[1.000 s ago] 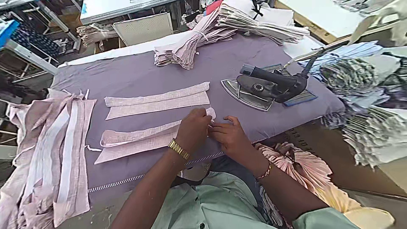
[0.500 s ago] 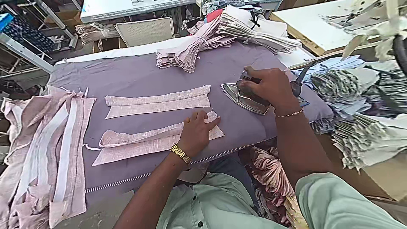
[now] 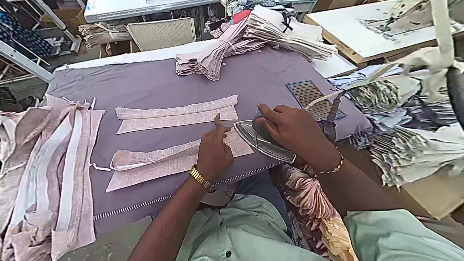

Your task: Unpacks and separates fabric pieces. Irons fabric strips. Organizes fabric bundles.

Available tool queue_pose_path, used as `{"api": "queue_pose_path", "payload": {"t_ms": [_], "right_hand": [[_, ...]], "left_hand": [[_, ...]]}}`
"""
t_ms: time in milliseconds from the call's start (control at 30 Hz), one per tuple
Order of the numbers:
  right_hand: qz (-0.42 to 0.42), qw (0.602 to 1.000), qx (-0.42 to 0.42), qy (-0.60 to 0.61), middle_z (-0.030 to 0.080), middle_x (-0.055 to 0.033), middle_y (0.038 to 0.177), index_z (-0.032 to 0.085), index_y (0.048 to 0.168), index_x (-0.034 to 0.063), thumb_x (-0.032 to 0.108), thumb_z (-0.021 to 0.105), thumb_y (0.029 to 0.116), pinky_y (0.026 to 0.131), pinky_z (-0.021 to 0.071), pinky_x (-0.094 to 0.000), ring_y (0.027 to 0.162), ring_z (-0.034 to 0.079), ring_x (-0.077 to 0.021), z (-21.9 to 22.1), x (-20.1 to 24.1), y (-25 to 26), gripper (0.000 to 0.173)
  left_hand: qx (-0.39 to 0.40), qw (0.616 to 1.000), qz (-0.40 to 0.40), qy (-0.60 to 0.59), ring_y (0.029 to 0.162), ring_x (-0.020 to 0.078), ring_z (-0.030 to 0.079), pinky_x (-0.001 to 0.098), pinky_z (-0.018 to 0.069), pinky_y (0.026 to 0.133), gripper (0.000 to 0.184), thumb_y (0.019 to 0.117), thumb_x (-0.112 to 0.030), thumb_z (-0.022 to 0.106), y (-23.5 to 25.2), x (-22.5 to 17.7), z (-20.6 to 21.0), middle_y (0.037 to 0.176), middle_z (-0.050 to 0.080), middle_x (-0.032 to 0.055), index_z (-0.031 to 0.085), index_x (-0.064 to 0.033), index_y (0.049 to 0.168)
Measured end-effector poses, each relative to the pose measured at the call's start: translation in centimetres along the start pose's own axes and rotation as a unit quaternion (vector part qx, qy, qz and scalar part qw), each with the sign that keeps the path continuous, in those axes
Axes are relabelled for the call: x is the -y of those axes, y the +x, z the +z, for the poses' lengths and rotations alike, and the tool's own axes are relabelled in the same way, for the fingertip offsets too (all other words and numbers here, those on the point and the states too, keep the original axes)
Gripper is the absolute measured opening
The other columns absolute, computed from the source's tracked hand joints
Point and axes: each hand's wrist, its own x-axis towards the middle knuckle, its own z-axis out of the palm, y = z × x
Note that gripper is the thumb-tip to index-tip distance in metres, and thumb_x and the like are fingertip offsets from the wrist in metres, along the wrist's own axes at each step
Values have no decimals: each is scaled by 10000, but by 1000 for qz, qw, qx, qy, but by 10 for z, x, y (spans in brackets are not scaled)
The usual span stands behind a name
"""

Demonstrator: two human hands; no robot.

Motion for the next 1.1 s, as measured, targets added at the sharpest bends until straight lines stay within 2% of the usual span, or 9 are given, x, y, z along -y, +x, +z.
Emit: {"api": "queue_pose_path", "payload": {"t_ms": [167, 233, 300, 367, 533, 800, 967, 1033, 1100], "right_hand": [[-61, 984, -26, 166, 658, -4, 862, 698, 1358, 254, 409, 553, 1051, 581, 509, -347, 680, 602, -128, -7, -6, -19, 373], [-110, 986, -12, 123, 667, -39, 875, 697, 1351, 231, 430, 521, 1067, 568, 515, -371, 679, 627, -169, -8, 8, -26, 389], [-132, 989, 6, 70, 650, -70, 866, 667, 1384, 196, 424, 486, 1083, 563, 517, -392, 684, 633, -219, -9, 24, -24, 417], [-145, 988, 18, 43, 629, -77, 849, 649, 1399, 177, 420, 475, 1089, 556, 510, -392, 685, 626, -237, -9, 37, -16, 431], [-178, 982, 43, 42, 629, -99, 860, 641, 1399, 157, 416, 442, 1101, 564, 522, -397, 698, 632, -264, 1, 77, 2, 442], [-221, 973, 39, 53, 618, -107, 849, 631, 1405, 150, 394, 416, 1108, 533, 482, -385, 677, 612, -269, 20, 142, 32, 440], [-226, 971, 37, 67, 635, -101, 868, 625, 1408, 165, 439, 448, 1090, 557, 520, -415, 705, 640, -280, 20, 143, 34, 455], [-221, 972, 29, 71, 641, -92, 865, 634, 1400, 180, 459, 438, 1090, 562, 521, -414, 712, 644, -274, 21, 143, 34, 461], [-210, 975, 18, 73, 635, -77, 855, 653, 1392, 199, 468, 432, 1089, 554, 503, -401, 704, 632, -257, 23, 144, 33, 461]], "left_hand": [[-15, 999, -24, -41, 1102, 132, 682, 417, 547, 987, 496, 840, -54, 599, -3, 4, -1, 1258, 715, -33, 612, -106, 1333], [10, 1000, -20, -20, 1162, 171, 662, 445, 529, 1038, 571, 903, -65, 616, -4, 8, -9, 1280, 701, -2, 532, -121, 1465], [26, 998, 0, 57, 1128, 234, 630, 497, 511, 961, 456, 964, -157, 631, -10, 14, -24, 1237, 680, 47, 625, -182, 1419], [29, 989, 7, 148, 1027, 209, 622, 461, 509, 856, 330, 996, -253, 601, -17, 23, -43, 1141, 674, 4, 717, -313, 1299], [49, 975, -23, 216, 939, 176, 614, 432, 479, 815, 295, 1027, -343, 550, -39, 52, -82, 1043, 668, -24, 737, -382, 1252], [-9, 974, -52, 220, 994, 166, 600, 494, 442, 889, 264, 984, -464, 621, -92, 129, -168, 1071, 678, -50, 760, -393, 1197], [-49, 948, -226, 217, 1081, 235, 616, 528, 516, 926, 396, 843, -600, 750, -122, 153, -208, 1125, 661, 36, 772, -248, 1025], [-56, 939, -282, 188, 949, 222, 645, 506, 556, 831, 421, 838, -583, 779, -127, 154, -216, 1041, 659, 55, 758, -199, 1008], [-72, 944, -299, 123, 761, 146, 666, 437, 580, 716, 296, 879, -462, 796, -126, 154, -221, 876, 692, 5, 742, -191, 981]]}}
